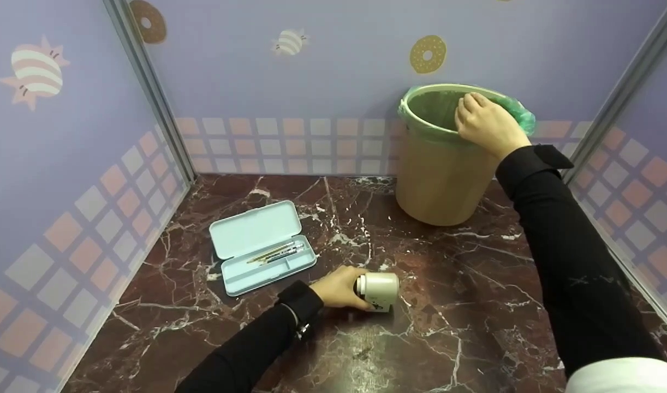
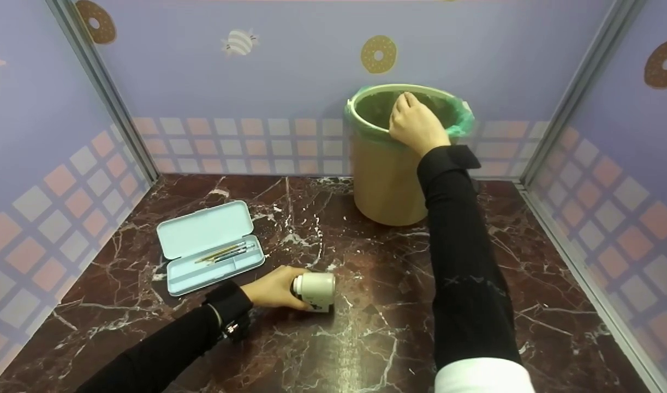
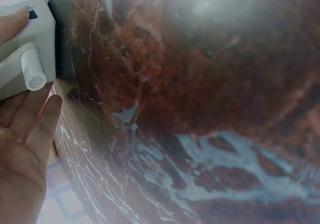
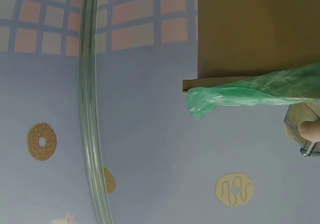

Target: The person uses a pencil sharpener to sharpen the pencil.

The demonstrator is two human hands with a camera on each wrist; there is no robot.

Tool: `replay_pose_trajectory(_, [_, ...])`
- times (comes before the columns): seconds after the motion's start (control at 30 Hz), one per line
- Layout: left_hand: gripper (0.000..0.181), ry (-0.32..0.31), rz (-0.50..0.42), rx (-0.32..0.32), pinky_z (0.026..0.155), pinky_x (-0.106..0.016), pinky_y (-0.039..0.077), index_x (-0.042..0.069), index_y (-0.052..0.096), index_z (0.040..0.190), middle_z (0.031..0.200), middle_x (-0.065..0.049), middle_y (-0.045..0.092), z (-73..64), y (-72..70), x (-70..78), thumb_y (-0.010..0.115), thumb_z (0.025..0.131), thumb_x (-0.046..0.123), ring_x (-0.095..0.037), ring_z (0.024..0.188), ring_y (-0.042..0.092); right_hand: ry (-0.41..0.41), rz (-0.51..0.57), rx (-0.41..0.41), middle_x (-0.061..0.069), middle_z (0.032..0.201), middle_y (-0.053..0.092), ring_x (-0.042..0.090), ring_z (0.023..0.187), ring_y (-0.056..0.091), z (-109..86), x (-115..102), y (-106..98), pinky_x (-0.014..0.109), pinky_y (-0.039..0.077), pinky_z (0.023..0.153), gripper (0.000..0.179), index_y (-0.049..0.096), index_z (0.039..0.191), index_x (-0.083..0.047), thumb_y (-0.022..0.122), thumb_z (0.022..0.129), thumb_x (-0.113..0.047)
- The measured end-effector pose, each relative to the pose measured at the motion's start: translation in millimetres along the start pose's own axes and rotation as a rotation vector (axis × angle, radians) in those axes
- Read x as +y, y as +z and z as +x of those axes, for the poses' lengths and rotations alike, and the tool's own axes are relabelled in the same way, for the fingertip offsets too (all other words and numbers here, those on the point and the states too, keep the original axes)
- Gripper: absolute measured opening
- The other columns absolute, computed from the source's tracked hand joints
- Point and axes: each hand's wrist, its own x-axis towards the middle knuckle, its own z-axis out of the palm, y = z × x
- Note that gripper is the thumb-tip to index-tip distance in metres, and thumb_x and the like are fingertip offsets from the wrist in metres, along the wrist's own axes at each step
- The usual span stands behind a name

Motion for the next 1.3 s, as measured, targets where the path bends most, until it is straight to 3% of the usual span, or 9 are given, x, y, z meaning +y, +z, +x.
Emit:
replay_pose_trajectory(0.27, [0.048,0.008,0.000,-0.002,0.078,-0.018,0.053,0.003,0.070,0.114,0.103,-0.011,0.077,0.7,0.6,1.3,0.089,0.072,0.013,-0.003,0.081,0.060,0.055,0.033,0.009,0.027,0.102,0.075,0.039,0.098,0.069,-1.0,2.9,-5.1,0.043,0.057,0.093,0.026,0.072,0.098,0.012,0.047,0.092,0.008])
replay_pose_trajectory(0.63, [0.048,0.014,0.000,-0.002,0.081,-0.019,0.053,0.003,0.070,0.115,0.104,-0.010,0.077,1.6,0.1,0.1,0.089,0.072,0.014,-0.004,0.083,0.062,0.270,0.145,-0.053,0.032,0.110,0.071,0.043,0.107,0.070,-9.6,6.7,-9.6,0.046,0.056,0.102,0.024,0.067,0.108,0.016,0.049,0.092,0.016])
replay_pose_trajectory(0.83, [0.048,0.024,0.006,0.005,0.080,-0.019,0.053,0.003,0.070,0.114,0.103,-0.011,0.077,1.9,0.0,-1.3,0.090,0.072,0.015,-0.003,0.082,0.061,0.525,0.322,-0.074,0.035,0.115,0.069,0.048,0.111,0.067,-10.6,6.1,-16.4,0.051,0.053,0.105,0.024,0.062,0.112,0.018,0.046,0.094,0.016])
replay_pose_trajectory(0.93, [0.048,0.027,0.020,0.009,0.079,-0.018,0.052,0.003,0.070,0.113,0.103,-0.010,0.077,1.7,0.3,-1.7,0.090,0.072,0.016,-0.002,0.082,0.060,0.691,0.426,-0.119,0.036,0.121,0.066,0.051,0.115,0.065,-12.3,4.9,-19.6,0.055,0.051,0.105,0.025,0.059,0.115,0.017,0.055,0.090,0.015])
replay_pose_trajectory(1.07, [0.047,0.020,0.016,0.007,0.079,-0.019,0.052,0.003,0.070,0.112,0.103,-0.009,0.077,0.3,0.6,-1.6,0.090,0.072,0.017,-0.002,0.082,0.059,0.892,0.550,-0.192,0.035,0.121,0.066,0.055,0.112,0.063,-15.2,4.7,-23.7,0.063,0.052,0.095,0.032,0.056,0.114,0.013,0.070,0.087,0.003])
replay_pose_trajectory(1.17, [0.047,0.017,0.009,0.007,0.079,-0.019,0.053,0.003,0.070,0.111,0.102,-0.009,0.077,-0.6,0.4,-1.1,0.091,0.072,0.018,-0.003,0.081,0.060,1.035,0.651,-0.210,0.036,0.121,0.066,0.060,0.108,0.061,-17.8,5.4,-25.7,0.068,0.049,0.090,0.037,0.057,0.117,0.011,0.073,0.090,-0.009])
replay_pose_trajectory(1.3, [0.047,0.017,0.007,0.008,0.079,-0.019,0.053,0.004,0.070,0.112,0.102,-0.009,0.077,-0.4,0.0,-0.5,0.090,0.072,0.017,-0.003,0.082,0.060,1.201,0.786,-0.189,0.036,0.125,0.065,0.058,0.114,0.060,-22.7,6.4,-27.6,0.065,0.046,0.096,0.047,0.060,0.125,0.009,0.074,0.090,-0.020])
